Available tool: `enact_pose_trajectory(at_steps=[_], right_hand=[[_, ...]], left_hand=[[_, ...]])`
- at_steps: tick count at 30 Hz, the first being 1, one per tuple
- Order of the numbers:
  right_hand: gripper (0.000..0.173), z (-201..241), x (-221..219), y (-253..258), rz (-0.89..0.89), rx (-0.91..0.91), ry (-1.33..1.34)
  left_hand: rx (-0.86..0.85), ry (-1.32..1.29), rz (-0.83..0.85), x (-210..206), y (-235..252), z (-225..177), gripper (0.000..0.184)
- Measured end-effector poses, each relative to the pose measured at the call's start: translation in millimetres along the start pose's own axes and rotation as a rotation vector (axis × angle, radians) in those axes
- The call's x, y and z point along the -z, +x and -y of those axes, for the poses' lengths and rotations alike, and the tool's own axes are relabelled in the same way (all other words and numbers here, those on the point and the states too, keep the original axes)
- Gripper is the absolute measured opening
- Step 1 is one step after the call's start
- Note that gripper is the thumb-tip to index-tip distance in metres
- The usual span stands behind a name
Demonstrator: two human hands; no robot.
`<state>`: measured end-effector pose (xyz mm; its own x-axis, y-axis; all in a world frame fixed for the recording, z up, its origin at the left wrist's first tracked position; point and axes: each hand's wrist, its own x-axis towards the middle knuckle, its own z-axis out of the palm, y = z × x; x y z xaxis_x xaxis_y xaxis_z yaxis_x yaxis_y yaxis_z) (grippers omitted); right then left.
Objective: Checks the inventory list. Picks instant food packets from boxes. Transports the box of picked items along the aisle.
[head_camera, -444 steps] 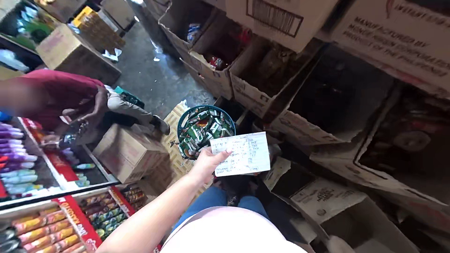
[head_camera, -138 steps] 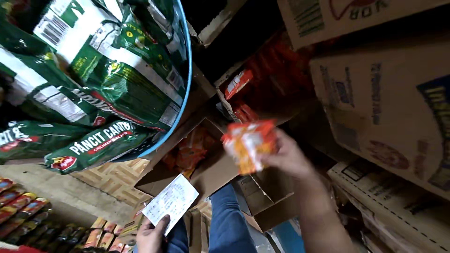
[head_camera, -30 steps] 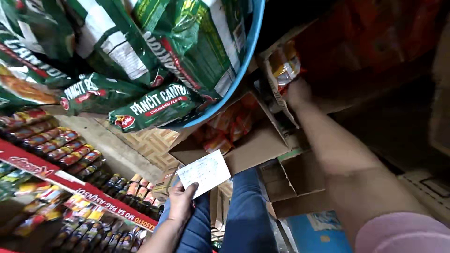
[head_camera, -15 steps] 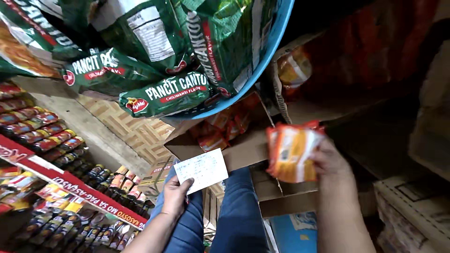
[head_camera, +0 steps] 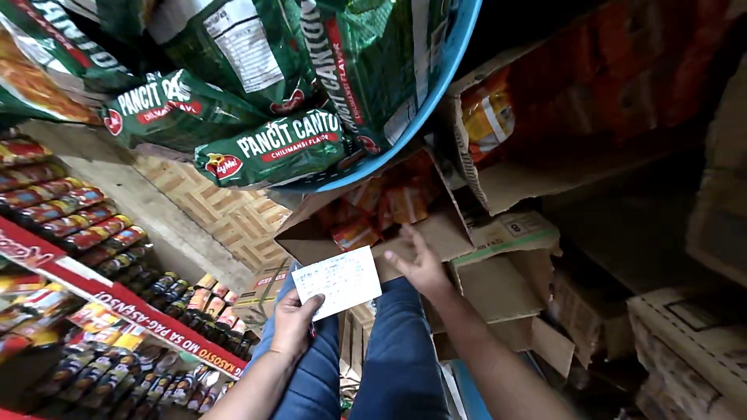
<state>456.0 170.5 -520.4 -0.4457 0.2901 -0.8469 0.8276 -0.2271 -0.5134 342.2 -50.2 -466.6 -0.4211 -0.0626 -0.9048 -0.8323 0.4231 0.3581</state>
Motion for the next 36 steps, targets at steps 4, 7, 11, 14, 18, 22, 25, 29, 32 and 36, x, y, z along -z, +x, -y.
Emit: enact_pose_trajectory(at_steps=[4,7,11,14,18,22,25,29,32,36], right_hand=[[0.046,0.3,-32.2,-8.1,0.318,-0.261,0.540],[0.030,5.8,-48.5,-15.4,0.244,-0.268,0.602],[0.029,10.9,-44.0,-19.1,0.171,-0.136,0.397],[0.034,11.8,1.5,-4.2,-0.164,0.106,0.044],[0.047,16.4,136.0,57.2,-0.736,0.179,-0.222],[0.081,-1.5,229.4,133.2,-0.824,-0.264,-0.388],[0.080,-18.3,261.0,173.2,-0.817,-0.350,-0.592],[0.067,6.7,272.7,171.7,-0.924,-0.331,-0.707],[0.069,33.6,276.2,153.6,-0.826,-0.395,-0.711],[0.070,39.8,282.0,147.7,-0.772,-0.311,-0.762]], left_hand=[[-0.021,0.022,0.022,-1.4,0.0,2.8,0.015],[-0.017,0.009,0.016,-2.5,-1.6,3.0,0.013],[-0.035,0.052,0.013,-10.4,-4.4,2.9,0.014],[-0.032,0.078,-0.024,-7.8,-4.7,5.3,0.015],[-0.039,0.144,-0.021,-10.0,-4.1,9.0,0.022],[-0.055,0.125,-0.026,-10.8,-8.9,9.6,0.020],[-0.051,0.123,-0.022,-14.0,-11.1,5.4,0.019],[-0.046,0.132,-0.025,-18.5,-13.5,0.5,0.019],[-0.042,0.134,0.002,-12.1,-14.2,5.5,0.018],[-0.020,0.134,-0.003,-12.5,-13.1,5.2,0.016]])
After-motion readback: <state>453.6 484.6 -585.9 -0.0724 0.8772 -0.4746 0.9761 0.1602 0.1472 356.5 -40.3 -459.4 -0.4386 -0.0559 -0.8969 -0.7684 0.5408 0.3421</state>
